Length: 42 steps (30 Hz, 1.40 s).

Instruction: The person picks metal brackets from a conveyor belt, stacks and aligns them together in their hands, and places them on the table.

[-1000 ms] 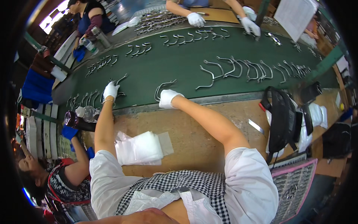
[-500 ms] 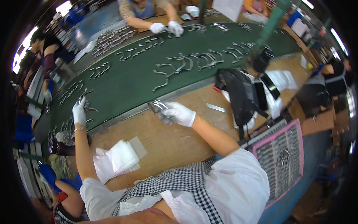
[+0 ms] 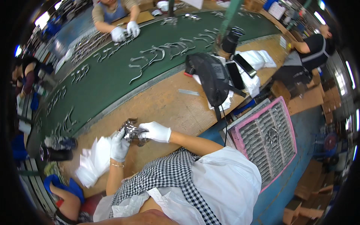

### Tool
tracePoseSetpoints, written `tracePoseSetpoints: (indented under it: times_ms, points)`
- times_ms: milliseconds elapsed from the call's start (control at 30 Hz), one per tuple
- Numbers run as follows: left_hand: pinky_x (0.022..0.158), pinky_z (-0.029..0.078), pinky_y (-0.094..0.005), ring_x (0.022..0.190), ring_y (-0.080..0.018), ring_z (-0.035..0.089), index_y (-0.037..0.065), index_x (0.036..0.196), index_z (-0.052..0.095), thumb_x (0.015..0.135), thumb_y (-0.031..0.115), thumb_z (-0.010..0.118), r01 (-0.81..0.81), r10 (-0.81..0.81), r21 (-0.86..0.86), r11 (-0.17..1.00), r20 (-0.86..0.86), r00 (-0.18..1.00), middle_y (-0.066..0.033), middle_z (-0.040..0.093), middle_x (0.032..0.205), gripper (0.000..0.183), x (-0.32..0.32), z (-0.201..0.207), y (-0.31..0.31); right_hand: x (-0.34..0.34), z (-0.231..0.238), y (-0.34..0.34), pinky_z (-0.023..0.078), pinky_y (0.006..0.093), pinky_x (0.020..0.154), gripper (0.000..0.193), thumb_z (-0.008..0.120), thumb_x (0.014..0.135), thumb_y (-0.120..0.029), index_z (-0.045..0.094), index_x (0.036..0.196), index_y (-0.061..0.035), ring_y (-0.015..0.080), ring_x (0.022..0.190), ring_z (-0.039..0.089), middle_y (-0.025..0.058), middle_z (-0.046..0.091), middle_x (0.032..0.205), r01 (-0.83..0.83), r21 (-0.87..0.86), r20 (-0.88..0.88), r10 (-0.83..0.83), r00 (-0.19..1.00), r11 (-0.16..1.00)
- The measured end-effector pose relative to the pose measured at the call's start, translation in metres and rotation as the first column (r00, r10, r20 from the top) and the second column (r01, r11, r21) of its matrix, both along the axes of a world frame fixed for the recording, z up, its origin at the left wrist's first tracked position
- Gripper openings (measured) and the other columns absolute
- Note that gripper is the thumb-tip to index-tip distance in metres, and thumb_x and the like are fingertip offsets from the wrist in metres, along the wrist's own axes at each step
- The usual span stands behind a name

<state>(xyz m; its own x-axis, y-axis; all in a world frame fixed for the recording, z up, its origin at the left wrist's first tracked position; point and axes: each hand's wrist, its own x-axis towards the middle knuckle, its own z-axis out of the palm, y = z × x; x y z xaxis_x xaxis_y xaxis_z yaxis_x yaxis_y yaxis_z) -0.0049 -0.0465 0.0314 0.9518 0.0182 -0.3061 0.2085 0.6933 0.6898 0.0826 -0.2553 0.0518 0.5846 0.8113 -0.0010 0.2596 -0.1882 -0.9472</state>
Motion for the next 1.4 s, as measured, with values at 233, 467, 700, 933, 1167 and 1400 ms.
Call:
tracePoseSetpoints:
  times_ms: [233, 467, 700, 933, 1167, 1400]
  points:
    - [0.105, 0.040, -0.0440, 0.121, -0.0313, 0.052, -0.005, 0.136, 0.039, 0.103, 0.039, 0.033, 0.138, -0.136, -0.353, 0.926, 0.031, 0.990, -0.0192, 0.053, 0.131, 0.055, -0.001, 0.010, -0.020, -0.006, -0.033, -0.018, 0.049, 0.0403, 0.071, 0.028, 0.067, 0.081, -0.036, 0.063, 0.090, -0.0095, 0.0300, 0.081, 0.060, 0.0103, 0.061, 0.080, -0.045, -0.164, 0.462, 0.117, 0.879, 0.985]
    - [0.107, 0.038, -0.0482, 0.125, -0.0334, 0.050, -0.003, 0.141, 0.033, 0.093, 0.061, 0.043, 0.143, -0.146, -0.463, 0.875, 0.028, 0.989, -0.0238, 0.049, 0.134, 0.081, 0.016, -0.003, -0.021, -0.004, -0.042, -0.018, 0.050, 0.0379, 0.075, 0.028, 0.072, 0.077, -0.032, 0.068, 0.089, -0.0069, 0.0285, 0.083, 0.062, 0.0097, 0.065, 0.085, -0.129, -0.059, 0.522, 0.141, 0.841, 0.990]
    - [0.105, 0.040, -0.0495, 0.126, -0.0342, 0.049, -0.003, 0.142, 0.031, 0.088, 0.066, 0.046, 0.114, -0.110, -0.395, 0.912, 0.033, 0.993, -0.0235, 0.047, 0.137, 0.089, 0.010, 0.006, -0.013, -0.003, -0.010, -0.025, 0.051, 0.0353, 0.080, 0.036, 0.071, 0.080, -0.032, 0.068, 0.102, -0.0031, 0.0291, 0.087, 0.065, 0.0148, 0.068, 0.095, 0.005, -0.318, 0.154, 0.047, 0.987, 0.948]
    - [0.109, 0.037, -0.0497, 0.128, -0.0368, 0.046, -0.004, 0.144, 0.027, 0.086, 0.069, 0.044, 0.087, -0.058, -0.442, 0.893, 0.078, 0.995, -0.0256, 0.043, 0.139, 0.095, 0.008, 0.010, -0.002, -0.003, -0.025, -0.036, 0.053, 0.0311, 0.076, 0.032, 0.065, 0.088, -0.026, 0.066, 0.106, 0.0002, 0.0229, 0.086, 0.068, 0.0132, 0.069, 0.098, 0.104, -0.174, 0.060, -0.095, 0.994, 0.979]
    - [0.109, 0.036, -0.0511, 0.129, -0.0386, 0.045, -0.004, 0.145, 0.023, 0.086, 0.070, 0.043, 0.081, -0.036, -0.379, 0.922, 0.124, 0.992, -0.0276, 0.041, 0.140, 0.097, 0.008, 0.019, 0.000, -0.016, -0.021, -0.024, 0.055, 0.0286, 0.063, 0.050, 0.054, 0.097, -0.038, 0.057, 0.116, 0.0080, 0.0209, 0.075, 0.068, 0.0175, 0.067, 0.092, 0.060, -0.110, -0.568, -0.113, 0.815, 0.992]
    - [0.109, 0.036, -0.0503, 0.129, -0.0385, 0.045, -0.008, 0.143, 0.024, 0.087, 0.069, 0.042, 0.103, -0.067, -0.545, 0.832, 0.086, 0.994, -0.0296, 0.042, 0.138, 0.097, 0.013, 0.011, -0.001, -0.026, -0.027, -0.017, 0.053, 0.0262, 0.053, 0.052, 0.053, 0.096, -0.045, 0.058, 0.101, 0.0058, 0.0178, 0.060, 0.064, 0.0121, 0.063, 0.076, 0.109, -0.087, -0.639, -0.140, 0.757, 0.990]
